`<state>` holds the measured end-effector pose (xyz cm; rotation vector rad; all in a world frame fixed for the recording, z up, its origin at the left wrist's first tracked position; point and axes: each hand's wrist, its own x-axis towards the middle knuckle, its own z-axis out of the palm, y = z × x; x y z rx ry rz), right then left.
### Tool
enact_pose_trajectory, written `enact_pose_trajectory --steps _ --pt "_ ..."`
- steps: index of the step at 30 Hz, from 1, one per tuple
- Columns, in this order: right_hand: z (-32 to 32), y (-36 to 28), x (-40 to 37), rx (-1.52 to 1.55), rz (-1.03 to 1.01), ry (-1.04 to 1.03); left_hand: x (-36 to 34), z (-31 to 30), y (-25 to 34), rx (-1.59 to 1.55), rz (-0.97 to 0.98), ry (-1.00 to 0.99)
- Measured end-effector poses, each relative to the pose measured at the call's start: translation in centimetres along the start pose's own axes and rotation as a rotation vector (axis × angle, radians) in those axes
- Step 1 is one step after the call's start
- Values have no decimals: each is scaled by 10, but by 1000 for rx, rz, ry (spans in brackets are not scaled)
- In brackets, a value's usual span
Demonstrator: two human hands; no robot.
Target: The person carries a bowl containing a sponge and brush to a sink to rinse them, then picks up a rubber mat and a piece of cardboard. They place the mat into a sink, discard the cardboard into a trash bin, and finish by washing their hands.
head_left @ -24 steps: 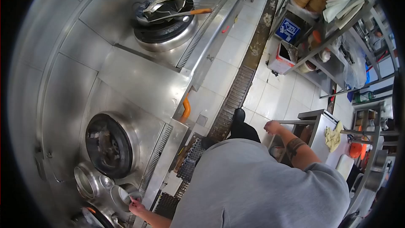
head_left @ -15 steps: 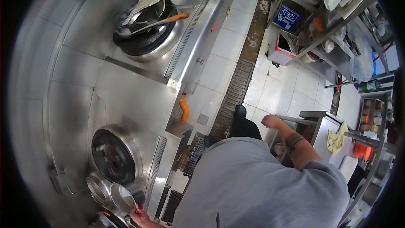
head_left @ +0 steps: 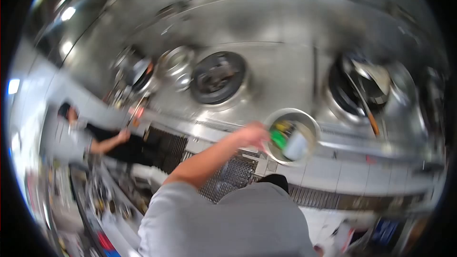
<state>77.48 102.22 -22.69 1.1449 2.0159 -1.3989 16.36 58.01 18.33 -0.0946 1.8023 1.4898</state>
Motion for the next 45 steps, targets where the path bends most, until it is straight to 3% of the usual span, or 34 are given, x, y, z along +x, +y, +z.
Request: enact_pose_trajectory --steps 2,6,8,14,18,21,23,24,25,26,27,28,29,30,32,35,38,41,43,45 --pt "-21 -63 25 5 64 -22 5 62 18 17 -65 -105" --pt "-46 -124 48 12 75 -38 49 160 -3 20 -84 -334" --pt "-58 -150 61 -2 69 -54 69 208 -12 80 -70 -342" --pt "-90 -185 77 4 119 -68 112 324 -10 238 -2 -527" --pt "-115 -168 84 61 178 -54 151 402 -12 341 -10 -605" --pt "-136 -126 75 129 206 -47 153 447 13 404 17 -601" --pt "-146 -66 55 197 196 -28 164 486 12 380 -31 -549" --pt "-141 -19 37 236 141 -33 192 514 -25 314 4 -665" --pt "-125 34 16 286 7 -53 191 531 -16 315 -181 -590" --pt "-108 86 -2 355 -182 -72 210 543 -40 145 -221 -758" --pt "-76 136 -26 452 -410 -76 214 559 -33 173 -306 -720" --pt "-82 115 -26 309 -315 38 213 572 -17 339 -112 -845" --pt "-87 86 -29 170 -207 133 207 598 -1 352 -179 -730" --pt "-105 47 -33 740 198 216 200 619 18 386 -159 -690" --pt "-163 -16 -35 957 451 365 222 654 16 442 -163 -658" --pt "-220 -28 -34 955 532 415 252 704 13 468 -170 -638" --pt "-264 -11 -25 787 394 465 258 753 29 465 -146 -633" --pt "-296 2 -1 467 243 643 278 787 32 456 -127 -625" --pt "-332 -6 22 566 247 648 291 815 43 471 -189 -616" --pt "-386 -41 40 894 236 596 300 841 53 484 -160 -616"
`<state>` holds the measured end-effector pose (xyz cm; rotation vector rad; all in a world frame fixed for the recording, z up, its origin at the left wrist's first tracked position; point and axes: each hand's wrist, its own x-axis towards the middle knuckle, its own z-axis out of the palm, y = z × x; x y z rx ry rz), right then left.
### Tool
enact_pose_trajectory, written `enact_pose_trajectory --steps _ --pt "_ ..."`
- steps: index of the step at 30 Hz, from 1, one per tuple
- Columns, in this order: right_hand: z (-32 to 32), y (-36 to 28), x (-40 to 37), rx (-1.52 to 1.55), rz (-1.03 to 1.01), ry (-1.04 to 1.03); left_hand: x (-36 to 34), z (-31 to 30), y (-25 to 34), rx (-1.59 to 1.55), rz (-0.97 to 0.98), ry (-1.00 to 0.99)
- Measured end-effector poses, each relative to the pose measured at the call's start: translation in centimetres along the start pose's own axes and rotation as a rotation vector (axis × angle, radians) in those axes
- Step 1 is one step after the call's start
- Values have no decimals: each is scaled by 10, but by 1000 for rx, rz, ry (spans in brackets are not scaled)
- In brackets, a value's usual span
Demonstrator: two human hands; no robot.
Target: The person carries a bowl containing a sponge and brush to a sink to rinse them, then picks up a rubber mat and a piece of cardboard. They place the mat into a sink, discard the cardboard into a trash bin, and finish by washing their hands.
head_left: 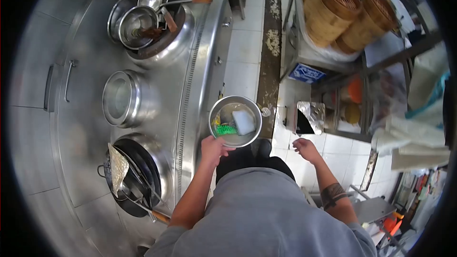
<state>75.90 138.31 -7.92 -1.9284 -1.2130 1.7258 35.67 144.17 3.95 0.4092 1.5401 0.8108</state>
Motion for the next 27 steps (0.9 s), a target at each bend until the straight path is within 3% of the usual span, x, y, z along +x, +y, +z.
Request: enact_pose_trajectory --steps 3,6,8,10,16,19,20,22,24,26,27 --pt "9 -114 33 377 4 -127 43 15 33 11 -25 -54" --pt "8 -224 63 409 -27 -205 85 39 77 42 -13 -134" --pt "4 -256 98 290 -22 -210 116 57 106 37 -16 -168" --pt "-1 -282 130 211 9 -78 141 74 139 84 -28 -212" --pt "-37 -350 213 685 102 205 223 125 240 159 34 -366" --pt "-66 -381 254 894 149 212 248 155 307 403 300 -440" --pt "-77 -389 270 1025 197 211 251 163 330 416 308 -453" --pt "-93 -400 311 1074 223 253 238 180 398 931 654 -412" --pt "-108 -413 354 1040 212 373 254 194 434 914 710 -421" --pt "-123 -404 415 1004 197 411 285 203 461 927 965 -366" --pt "-133 -406 446 1035 231 447 300 205 474 929 960 -362"
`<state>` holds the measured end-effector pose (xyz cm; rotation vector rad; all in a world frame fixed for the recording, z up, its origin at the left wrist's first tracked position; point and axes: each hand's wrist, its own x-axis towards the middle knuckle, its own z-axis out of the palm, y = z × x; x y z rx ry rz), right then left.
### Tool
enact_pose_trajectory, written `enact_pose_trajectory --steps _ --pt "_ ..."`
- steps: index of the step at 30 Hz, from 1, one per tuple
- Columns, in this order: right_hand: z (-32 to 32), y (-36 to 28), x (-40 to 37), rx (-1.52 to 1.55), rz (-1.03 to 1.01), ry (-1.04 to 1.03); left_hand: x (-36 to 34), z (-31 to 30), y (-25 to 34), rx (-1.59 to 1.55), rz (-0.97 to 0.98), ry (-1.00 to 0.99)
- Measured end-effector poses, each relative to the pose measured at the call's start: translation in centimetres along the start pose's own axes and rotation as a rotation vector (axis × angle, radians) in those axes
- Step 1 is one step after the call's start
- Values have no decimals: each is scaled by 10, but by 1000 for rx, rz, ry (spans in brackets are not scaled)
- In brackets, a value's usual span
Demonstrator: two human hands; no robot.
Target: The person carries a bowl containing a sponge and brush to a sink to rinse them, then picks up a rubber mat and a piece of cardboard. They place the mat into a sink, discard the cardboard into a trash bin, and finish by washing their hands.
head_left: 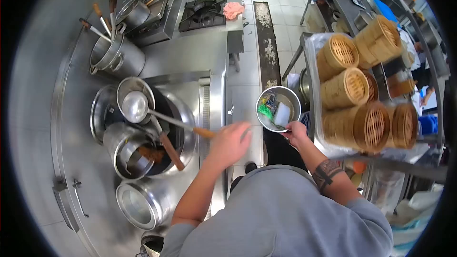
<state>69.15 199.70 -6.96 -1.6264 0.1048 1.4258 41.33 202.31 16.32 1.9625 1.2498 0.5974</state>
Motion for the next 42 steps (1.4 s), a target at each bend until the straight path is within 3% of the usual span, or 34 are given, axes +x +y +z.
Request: enact_pose_trajectory --steps 2,4,6,8,14,19,23,25,29,33,35,36,39,41,42 --pt "31 -32 38 38 26 62 27 -20 -16 358 -56 -168" --pt "51 -48 98 109 53 80 43 -37 -26 416 -166 -324" --pt "69 -59 158 170 51 102 48 -44 -43 382 -272 -357" --pt "97 -87 191 234 70 156 79 -58 -21 293 -656 -498" --pt "159 -180 276 327 156 201 153 -78 -14 228 -864 -460" --pt "207 -242 328 363 142 183 200 -101 -25 210 -879 -259" --pt "240 -306 357 323 79 183 246 -113 -73 231 -773 -311" --pt "243 -338 359 336 21 152 292 -123 -100 216 -770 -428" --pt "250 -438 360 165 -89 212 421 -130 -144 383 -364 -324" --pt "236 -493 408 7 -118 225 579 -127 -146 401 -162 -337" --pt "228 -506 437 19 -164 254 645 -109 -146 300 -25 -223" --pt "220 -510 463 47 -146 291 672 -98 -154 301 -44 -248" --pt "125 -463 617 -414 -514 106 749 -60 -185 224 -160 -405" --pt "185 -530 568 -94 -146 301 792 -43 -197 625 -229 -422" --pt "196 -545 578 -77 -107 353 800 -38 -205 487 -380 -397"
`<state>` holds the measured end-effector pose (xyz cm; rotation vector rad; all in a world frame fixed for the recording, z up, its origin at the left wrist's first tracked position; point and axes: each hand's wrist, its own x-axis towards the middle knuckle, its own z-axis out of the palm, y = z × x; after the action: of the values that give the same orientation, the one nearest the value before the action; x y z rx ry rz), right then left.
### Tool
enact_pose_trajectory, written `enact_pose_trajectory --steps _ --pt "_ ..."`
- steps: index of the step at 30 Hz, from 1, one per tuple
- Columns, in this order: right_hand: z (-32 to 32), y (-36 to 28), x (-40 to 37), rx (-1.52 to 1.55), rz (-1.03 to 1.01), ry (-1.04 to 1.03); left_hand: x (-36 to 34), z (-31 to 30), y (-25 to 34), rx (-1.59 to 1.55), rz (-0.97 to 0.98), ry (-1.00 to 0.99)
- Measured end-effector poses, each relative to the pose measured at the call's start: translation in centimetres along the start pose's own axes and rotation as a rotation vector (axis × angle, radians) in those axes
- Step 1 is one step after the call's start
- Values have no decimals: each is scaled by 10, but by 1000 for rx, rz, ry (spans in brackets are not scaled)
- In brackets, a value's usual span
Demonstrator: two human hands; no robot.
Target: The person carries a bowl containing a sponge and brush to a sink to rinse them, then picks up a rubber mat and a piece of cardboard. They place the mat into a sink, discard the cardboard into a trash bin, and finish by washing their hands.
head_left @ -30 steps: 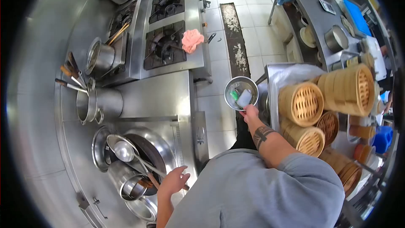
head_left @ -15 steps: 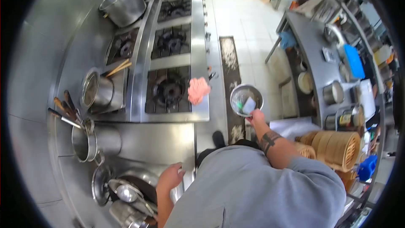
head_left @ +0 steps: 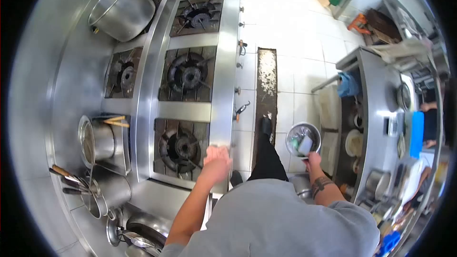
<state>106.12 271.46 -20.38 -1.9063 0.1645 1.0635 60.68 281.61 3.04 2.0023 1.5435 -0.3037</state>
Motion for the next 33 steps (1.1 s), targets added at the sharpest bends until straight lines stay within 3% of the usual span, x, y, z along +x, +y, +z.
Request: enact_pose_trajectory --steps 2,5,7,8,10,11,13,19,21,22,25,27,29,30,31,33 --pt "10 -12 24 8 74 52 28 19 -22 86 15 -250" --pt "14 -36 88 -197 74 46 56 -39 2 -70 -96 -282" --pt "29 -59 116 -915 -224 -228 90 -93 18 51 96 -851" --pt "37 -68 129 -737 -139 -184 107 -93 12 65 108 -864" --pt "83 -140 95 -356 -3 -63 141 -83 -2 -36 -96 -762" --pt "94 -158 99 -342 -18 -46 162 -98 8 -29 -72 -754" --pt "117 -197 109 -520 -67 -134 198 -137 34 -252 -120 -462" --pt "204 -379 56 -388 -128 -301 295 -167 71 -692 97 -160" --pt "232 -432 36 -395 -168 -348 327 -168 88 -1023 116 -29" --pt "249 -460 24 -412 -190 -402 349 -168 90 -1144 134 -142" --pt "301 -524 20 -379 -207 -479 398 -209 136 -1386 124 -31" --pt "336 -560 25 -393 -221 -508 451 -227 148 -1482 142 -58" --pt "367 -587 52 -480 -264 -521 502 -262 161 -1581 150 -139" --pt "379 -604 64 -649 -380 -534 531 -276 163 -1615 94 -195" --pt "389 -622 70 -598 -360 -587 555 -299 170 -1662 48 -185" --pt "424 -672 48 -425 -264 -495 615 -321 168 -1741 86 -278"
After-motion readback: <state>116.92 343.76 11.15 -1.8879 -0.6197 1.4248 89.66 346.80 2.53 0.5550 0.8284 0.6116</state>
